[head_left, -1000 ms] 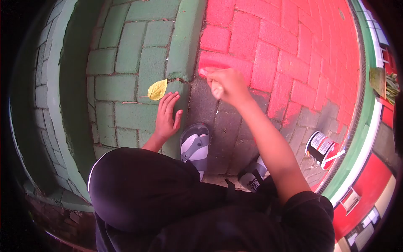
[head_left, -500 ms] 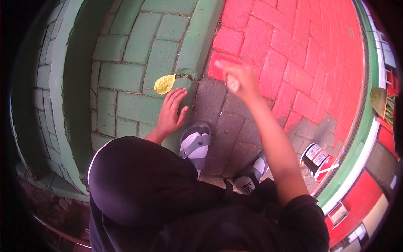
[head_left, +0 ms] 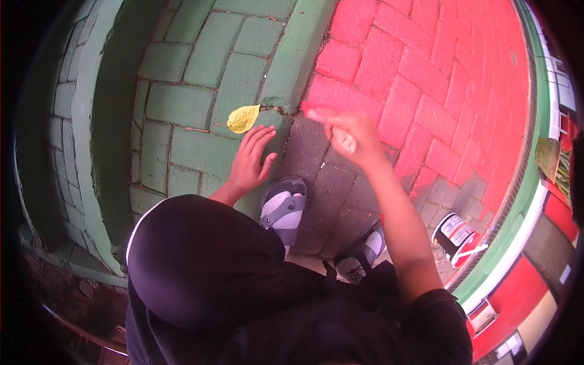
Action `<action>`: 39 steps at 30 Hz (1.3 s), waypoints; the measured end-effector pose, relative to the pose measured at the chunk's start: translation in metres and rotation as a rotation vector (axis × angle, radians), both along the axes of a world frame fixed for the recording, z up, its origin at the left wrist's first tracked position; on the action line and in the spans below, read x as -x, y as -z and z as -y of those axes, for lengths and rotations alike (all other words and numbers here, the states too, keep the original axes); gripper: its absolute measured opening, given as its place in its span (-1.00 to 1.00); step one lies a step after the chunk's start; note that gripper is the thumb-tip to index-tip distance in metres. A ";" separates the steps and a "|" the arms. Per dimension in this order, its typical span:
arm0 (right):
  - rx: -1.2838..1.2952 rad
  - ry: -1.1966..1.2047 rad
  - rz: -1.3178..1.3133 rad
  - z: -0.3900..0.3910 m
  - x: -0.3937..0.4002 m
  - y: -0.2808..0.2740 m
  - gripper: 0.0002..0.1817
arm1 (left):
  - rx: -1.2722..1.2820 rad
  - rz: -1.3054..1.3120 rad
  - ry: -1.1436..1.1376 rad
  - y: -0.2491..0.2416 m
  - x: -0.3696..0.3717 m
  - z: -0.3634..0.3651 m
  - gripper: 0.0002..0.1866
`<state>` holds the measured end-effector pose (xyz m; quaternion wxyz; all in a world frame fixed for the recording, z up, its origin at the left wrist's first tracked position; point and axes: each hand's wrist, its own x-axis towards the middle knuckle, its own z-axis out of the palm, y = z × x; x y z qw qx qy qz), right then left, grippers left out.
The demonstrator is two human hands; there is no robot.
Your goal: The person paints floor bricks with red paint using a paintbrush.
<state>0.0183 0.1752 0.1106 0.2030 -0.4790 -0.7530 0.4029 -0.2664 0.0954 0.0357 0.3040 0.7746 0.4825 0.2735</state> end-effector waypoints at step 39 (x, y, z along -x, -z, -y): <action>-0.240 -0.233 0.254 -0.035 0.000 0.002 -0.96 | 0.005 0.023 -0.006 -0.001 0.000 -0.001 -0.51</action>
